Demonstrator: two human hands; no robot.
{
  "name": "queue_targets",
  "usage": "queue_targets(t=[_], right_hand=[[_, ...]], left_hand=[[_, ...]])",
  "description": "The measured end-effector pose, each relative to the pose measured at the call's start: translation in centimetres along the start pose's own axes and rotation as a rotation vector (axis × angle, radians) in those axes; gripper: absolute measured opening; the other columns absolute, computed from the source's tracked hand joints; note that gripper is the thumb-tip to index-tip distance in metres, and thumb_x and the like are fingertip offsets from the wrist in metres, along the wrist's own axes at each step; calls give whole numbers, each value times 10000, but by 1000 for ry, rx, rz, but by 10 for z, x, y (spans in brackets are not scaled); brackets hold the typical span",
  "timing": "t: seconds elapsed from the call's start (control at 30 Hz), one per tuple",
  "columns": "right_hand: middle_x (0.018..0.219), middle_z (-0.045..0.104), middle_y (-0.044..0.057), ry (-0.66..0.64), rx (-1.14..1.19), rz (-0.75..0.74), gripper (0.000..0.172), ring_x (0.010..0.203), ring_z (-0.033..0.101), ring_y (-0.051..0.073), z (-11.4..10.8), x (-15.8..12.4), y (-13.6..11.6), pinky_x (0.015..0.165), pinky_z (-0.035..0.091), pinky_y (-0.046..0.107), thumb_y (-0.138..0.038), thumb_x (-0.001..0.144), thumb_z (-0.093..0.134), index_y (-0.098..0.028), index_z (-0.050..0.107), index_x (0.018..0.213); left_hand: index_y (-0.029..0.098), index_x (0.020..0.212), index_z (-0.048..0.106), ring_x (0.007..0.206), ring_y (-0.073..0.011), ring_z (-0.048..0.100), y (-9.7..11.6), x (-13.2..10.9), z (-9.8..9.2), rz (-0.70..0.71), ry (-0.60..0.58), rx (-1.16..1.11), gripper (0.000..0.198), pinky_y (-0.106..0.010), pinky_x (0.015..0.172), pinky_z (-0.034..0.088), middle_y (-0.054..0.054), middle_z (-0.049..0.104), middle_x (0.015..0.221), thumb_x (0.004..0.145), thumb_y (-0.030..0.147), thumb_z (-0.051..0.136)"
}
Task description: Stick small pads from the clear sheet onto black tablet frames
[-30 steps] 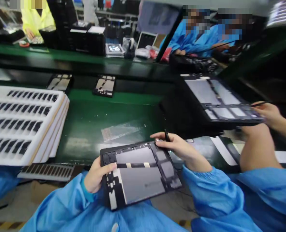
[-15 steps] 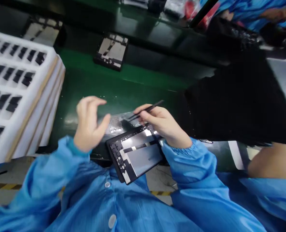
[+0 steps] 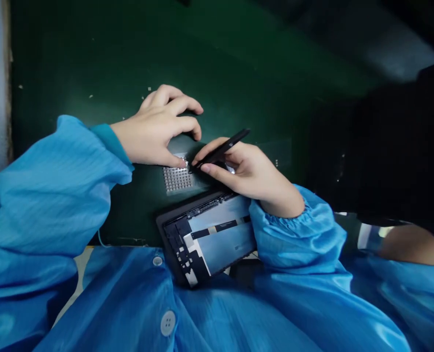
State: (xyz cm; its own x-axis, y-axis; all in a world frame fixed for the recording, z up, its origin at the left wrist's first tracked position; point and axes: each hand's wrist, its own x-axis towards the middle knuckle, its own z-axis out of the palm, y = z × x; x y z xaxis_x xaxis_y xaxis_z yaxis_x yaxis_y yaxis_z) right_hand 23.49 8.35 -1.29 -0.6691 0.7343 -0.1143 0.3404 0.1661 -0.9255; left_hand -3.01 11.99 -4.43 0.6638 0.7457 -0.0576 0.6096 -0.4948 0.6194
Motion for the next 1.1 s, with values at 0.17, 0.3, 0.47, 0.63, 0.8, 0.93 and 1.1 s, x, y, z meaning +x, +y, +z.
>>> queue_targets(t=[0.17, 0.3, 0.47, 0.63, 0.8, 0.93, 1.1], right_hand=[[1124, 816, 67, -7, -29, -41, 150, 1014, 792, 223, -1, 5, 3, 938, 658, 349, -314, 1044, 749, -206, 783, 1143], [1087, 818, 55, -43, -37, -48, 147, 1018, 797, 235, -9, 9, 4, 948, 670, 364, -342, 1021, 787, -225, 811, 1106], [1062, 833, 30, 258, 225, 72, 101, 971, 816, 207, 22, -40, -20, 896, 708, 345, -274, 1010, 814, -253, 812, 1109], [1060, 812, 37, 785, 256, 99, 274, 987, 821, 204, 109, -103, -33, 901, 714, 377, -144, 1023, 749, -275, 756, 1263], [1033, 784, 52, 846, 77, -46, 304, 986, 801, 201, 139, -98, -23, 947, 695, 428, -44, 985, 713, -228, 740, 1225], [1023, 786, 59, 821, 23, -58, 319, 983, 797, 204, 134, -94, -22, 922, 696, 426, -14, 971, 698, -215, 723, 1217], [1120, 797, 103, 616, -170, -72, 425, 1050, 800, 249, 114, -98, -38, 924, 675, 460, 19, 917, 740, -196, 702, 1281]], left_hand=[[368, 1318, 753, 1602, -485, 306, 0, 4, -3, 38, -13, 31, 586, -781, 1338, 271, -30, 473, 1724, 805, 647, 809], [355, 1333, 749, 1592, -468, 286, -2, 4, -3, 29, -20, 36, 588, -785, 1332, 256, -15, 459, 1728, 838, 670, 788], [349, 1327, 754, 1603, -447, 280, -3, 5, -1, 45, -11, 18, 589, -761, 1357, 209, -4, 461, 1725, 826, 654, 809], [210, 1241, 777, 1392, -352, 572, 14, -3, -10, 41, 229, -19, 531, -610, 1219, 436, -95, 711, 1332, 937, 610, 606], [159, 852, 737, 729, -123, 618, 28, -10, -20, 49, 72, 115, 859, -428, 963, 529, -10, 591, 702, 983, 801, 182], [168, 748, 720, 797, -203, 697, 27, -5, -18, -11, -18, 98, 1068, -508, 1033, 518, -32, 556, 643, 794, 1018, 74], [151, 722, 718, 884, -241, 722, 29, -2, -19, -41, -33, 70, 1117, -552, 1031, 516, -35, 533, 668, 707, 1064, 74]])
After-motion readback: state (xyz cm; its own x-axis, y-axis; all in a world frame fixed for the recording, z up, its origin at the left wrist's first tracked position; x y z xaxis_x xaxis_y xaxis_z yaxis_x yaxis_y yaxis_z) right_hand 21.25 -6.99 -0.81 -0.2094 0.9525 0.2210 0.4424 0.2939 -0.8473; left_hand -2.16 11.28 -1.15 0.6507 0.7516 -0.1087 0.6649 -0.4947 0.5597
